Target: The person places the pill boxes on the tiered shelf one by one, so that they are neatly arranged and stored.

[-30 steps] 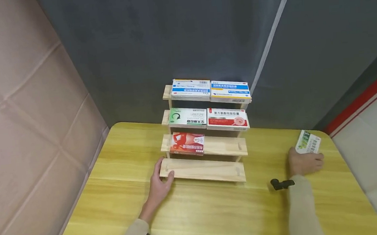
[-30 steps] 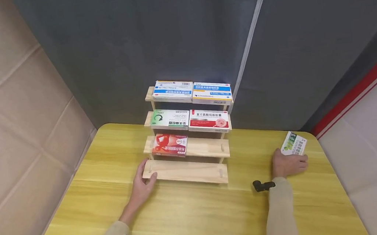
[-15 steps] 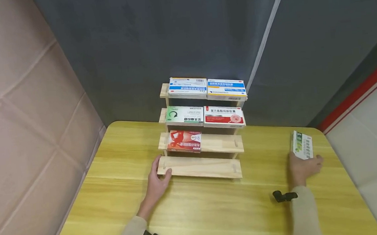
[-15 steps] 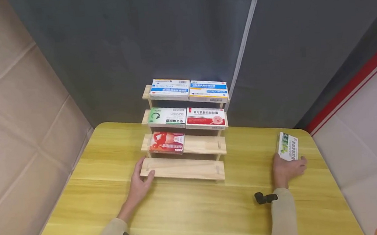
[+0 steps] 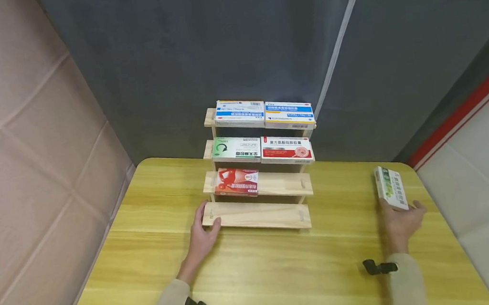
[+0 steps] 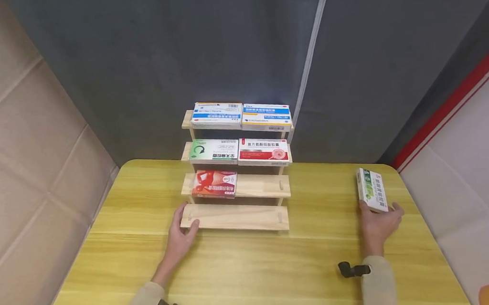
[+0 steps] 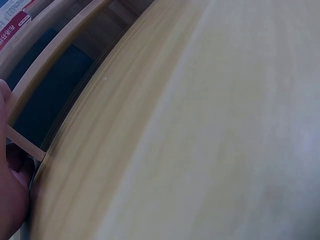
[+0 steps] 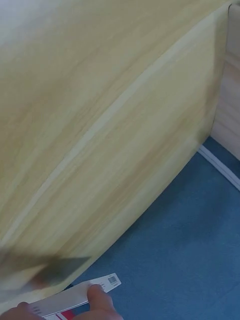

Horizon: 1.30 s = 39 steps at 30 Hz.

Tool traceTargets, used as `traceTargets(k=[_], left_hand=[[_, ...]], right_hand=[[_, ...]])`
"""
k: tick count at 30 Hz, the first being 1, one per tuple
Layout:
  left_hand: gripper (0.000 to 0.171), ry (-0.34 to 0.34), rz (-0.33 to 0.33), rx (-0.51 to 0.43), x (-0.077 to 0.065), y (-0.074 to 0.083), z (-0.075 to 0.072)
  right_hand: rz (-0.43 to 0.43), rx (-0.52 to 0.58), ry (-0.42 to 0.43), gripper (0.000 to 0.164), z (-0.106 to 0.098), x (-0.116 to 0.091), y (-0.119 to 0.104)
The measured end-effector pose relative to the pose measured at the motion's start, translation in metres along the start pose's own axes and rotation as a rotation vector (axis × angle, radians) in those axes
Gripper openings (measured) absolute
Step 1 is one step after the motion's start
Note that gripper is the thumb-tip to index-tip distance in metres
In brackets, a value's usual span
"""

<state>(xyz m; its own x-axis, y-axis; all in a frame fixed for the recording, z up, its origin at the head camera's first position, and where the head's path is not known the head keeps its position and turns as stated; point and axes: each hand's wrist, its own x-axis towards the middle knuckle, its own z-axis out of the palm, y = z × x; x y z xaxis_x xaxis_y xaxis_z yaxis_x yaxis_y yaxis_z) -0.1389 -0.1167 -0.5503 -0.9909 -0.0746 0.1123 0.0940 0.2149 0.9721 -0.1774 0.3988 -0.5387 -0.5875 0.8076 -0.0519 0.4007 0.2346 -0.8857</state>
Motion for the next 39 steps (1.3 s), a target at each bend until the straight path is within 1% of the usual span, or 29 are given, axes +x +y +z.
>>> traceTargets(k=[2,7,9,14,18,24,28,32,36,39], left_hand=[[0.072,0.005,-0.006,-0.006,0.002,-0.007,0.001],[0.073,0.026,-0.001,-0.012,0.007,-0.031,0.002],[0.073,0.032,0.018,-0.015,0.007,-0.035,0.002],[0.071,0.038,0.055,-0.026,0.007,-0.037,0.001],[0.071,0.04,0.061,-0.024,0.006,-0.036,0.002],[0.071,0.038,0.065,-0.031,0.007,-0.035,0.002],[0.071,0.033,0.059,-0.042,0.007,-0.034,0.001],[0.072,0.028,0.044,-0.038,0.007,-0.033,0.001],[0.072,0.03,0.051,-0.028,0.007,-0.035,0.002],[0.071,0.031,0.063,-0.029,0.007,-0.035,0.002]], right_hand=[[-0.007,0.0,-0.003,0.092,-0.002,-0.002,0.0],[-0.006,-0.002,-0.023,0.091,-0.003,-0.008,-0.001],[-0.019,-0.002,-0.024,0.09,-0.003,-0.011,-0.001],[-0.074,-0.001,-0.008,0.084,-0.006,-0.018,-0.006],[-0.112,0.005,0.011,0.08,-0.01,-0.025,-0.013],[-0.16,0.114,0.011,0.074,-0.015,-0.035,-0.026],[-0.206,0.155,0.012,0.069,-0.018,-0.042,-0.033],[-0.249,0.197,-0.006,0.069,-0.022,-0.049,-0.043],[-0.247,0.241,-0.029,0.072,-0.026,-0.057,-0.055],[-0.24,0.303,-0.044,0.072,-0.029,-0.064,-0.063]])
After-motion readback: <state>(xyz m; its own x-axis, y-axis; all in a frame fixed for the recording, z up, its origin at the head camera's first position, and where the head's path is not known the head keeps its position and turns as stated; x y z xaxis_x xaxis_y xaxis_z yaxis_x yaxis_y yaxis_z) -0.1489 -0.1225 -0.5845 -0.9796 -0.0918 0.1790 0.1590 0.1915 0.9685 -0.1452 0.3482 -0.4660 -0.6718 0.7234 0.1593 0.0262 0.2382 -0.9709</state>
